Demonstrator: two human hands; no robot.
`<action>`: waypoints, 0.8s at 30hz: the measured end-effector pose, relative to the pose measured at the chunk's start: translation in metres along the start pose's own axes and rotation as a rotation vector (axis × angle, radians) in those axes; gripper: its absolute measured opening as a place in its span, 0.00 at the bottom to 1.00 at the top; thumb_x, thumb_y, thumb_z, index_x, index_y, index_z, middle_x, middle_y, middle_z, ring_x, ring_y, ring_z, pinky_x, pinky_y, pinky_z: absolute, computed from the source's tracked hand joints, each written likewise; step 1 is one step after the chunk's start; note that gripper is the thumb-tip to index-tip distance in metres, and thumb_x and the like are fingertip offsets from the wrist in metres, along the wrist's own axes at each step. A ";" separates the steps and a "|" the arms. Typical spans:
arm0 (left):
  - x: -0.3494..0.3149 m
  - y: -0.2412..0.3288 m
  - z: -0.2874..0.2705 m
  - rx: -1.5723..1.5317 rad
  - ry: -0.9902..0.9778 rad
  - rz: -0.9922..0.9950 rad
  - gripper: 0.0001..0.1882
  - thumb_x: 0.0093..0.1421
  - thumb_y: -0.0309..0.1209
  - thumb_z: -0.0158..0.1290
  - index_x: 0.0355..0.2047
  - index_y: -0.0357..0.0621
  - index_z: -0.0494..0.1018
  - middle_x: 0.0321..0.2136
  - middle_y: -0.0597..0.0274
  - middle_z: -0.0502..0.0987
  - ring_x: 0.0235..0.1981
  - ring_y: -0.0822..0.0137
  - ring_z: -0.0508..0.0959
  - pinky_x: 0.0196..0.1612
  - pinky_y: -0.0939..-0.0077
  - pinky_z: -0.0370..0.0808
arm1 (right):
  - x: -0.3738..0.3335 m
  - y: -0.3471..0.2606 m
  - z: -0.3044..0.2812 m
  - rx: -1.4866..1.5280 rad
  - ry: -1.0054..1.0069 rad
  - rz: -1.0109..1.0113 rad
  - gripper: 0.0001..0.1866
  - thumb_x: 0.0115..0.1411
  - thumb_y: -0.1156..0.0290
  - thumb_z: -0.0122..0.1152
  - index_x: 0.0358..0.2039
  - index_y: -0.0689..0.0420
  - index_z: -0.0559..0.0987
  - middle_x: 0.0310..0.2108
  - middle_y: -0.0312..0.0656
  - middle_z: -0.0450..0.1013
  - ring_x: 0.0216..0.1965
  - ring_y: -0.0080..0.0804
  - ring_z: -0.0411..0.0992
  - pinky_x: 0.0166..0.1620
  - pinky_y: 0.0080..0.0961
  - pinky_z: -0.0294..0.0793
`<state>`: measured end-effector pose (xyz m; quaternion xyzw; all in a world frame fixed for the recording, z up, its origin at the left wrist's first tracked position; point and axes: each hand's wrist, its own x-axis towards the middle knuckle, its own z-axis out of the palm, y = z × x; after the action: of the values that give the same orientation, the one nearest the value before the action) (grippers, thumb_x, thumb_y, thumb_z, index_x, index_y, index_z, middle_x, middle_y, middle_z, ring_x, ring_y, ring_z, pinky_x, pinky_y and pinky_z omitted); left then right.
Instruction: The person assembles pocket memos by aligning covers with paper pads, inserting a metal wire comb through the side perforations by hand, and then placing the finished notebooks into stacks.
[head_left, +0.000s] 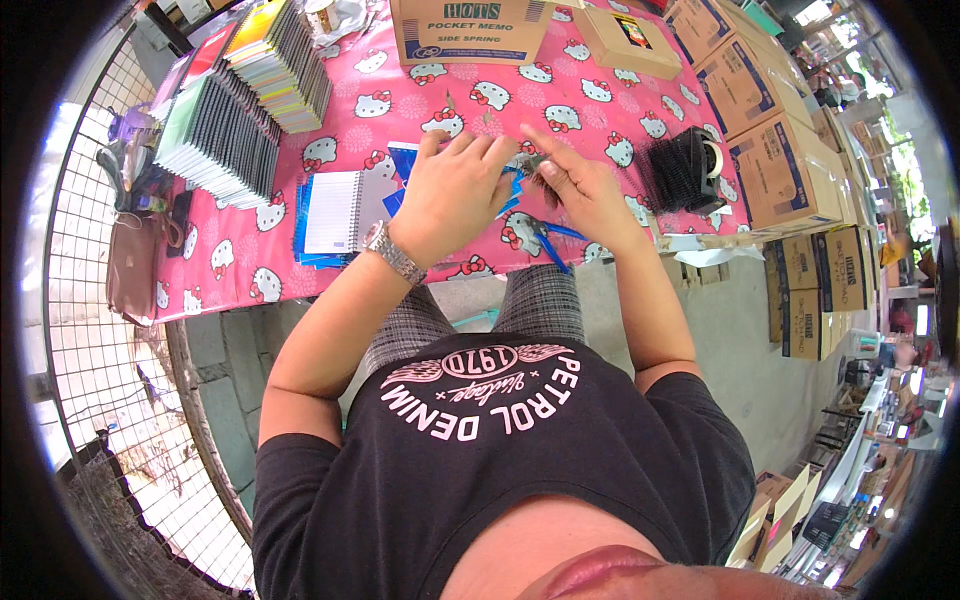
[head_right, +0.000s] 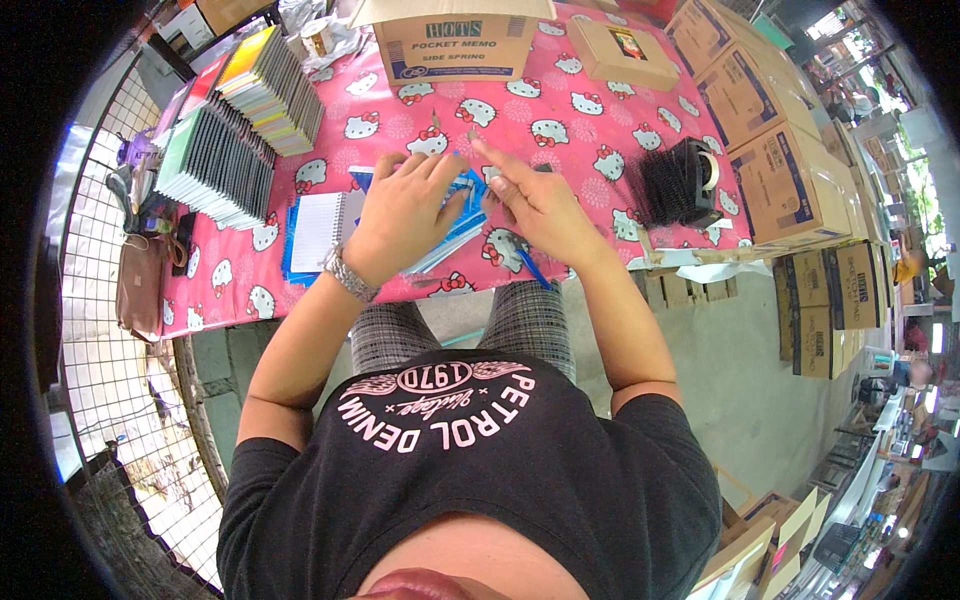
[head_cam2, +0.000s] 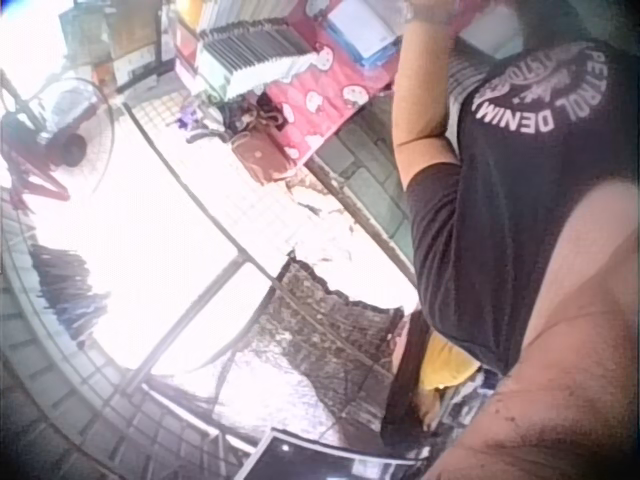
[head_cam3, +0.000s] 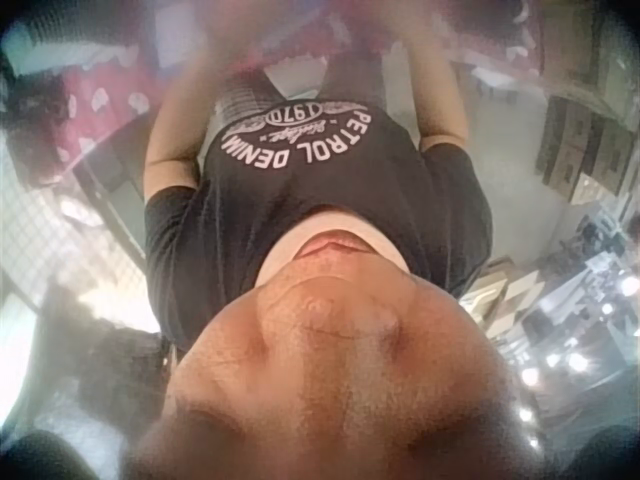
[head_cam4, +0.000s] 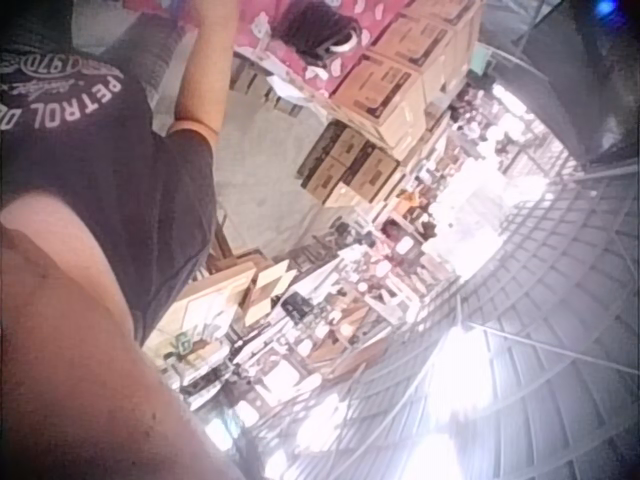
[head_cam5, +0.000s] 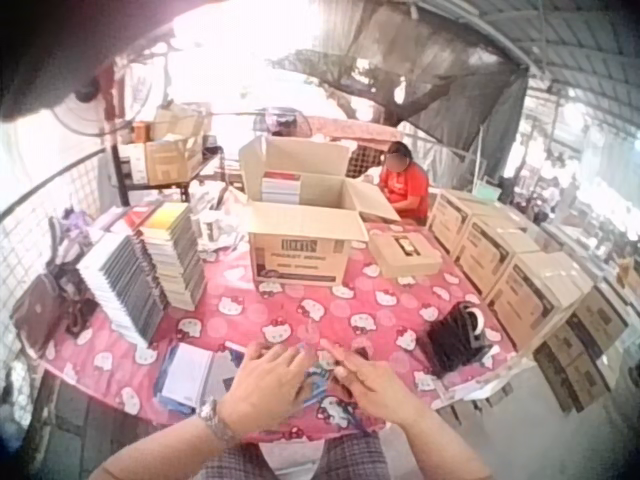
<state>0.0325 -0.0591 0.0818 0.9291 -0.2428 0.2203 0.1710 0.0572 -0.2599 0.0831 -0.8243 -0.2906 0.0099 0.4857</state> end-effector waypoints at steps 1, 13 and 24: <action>-0.001 0.002 0.001 0.006 0.023 0.007 0.13 0.59 0.36 0.54 0.43 0.48 0.70 0.34 0.62 0.77 0.40 0.60 0.76 0.48 0.61 0.65 | 0.000 -0.004 0.001 0.094 0.031 0.050 0.25 0.58 0.75 0.58 0.58 0.52 0.72 0.30 0.42 0.71 0.30 0.39 0.72 0.37 0.32 0.74; -0.010 -0.006 -0.005 -0.093 -0.073 -0.001 0.11 0.60 0.36 0.53 0.41 0.48 0.70 0.34 0.62 0.77 0.39 0.58 0.76 0.52 0.60 0.64 | 0.045 0.072 -0.002 0.876 -0.001 0.451 0.18 0.60 0.66 0.61 0.48 0.58 0.71 0.34 0.47 0.76 0.40 0.49 0.77 0.42 0.38 0.76; -0.022 -0.014 0.001 0.006 0.009 -0.243 0.21 0.51 0.47 0.62 0.40 0.50 0.74 0.41 0.65 0.73 0.50 0.59 0.71 0.52 0.38 0.63 | 0.062 0.057 -0.027 0.860 -0.411 0.151 0.26 0.53 0.63 0.67 0.52 0.60 0.75 0.48 0.47 0.75 0.52 0.41 0.72 0.57 0.35 0.69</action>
<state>0.0229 -0.0400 0.0673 0.9512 -0.1268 0.2028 0.1948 0.1435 -0.2713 0.0680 -0.5484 -0.2896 0.3272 0.7130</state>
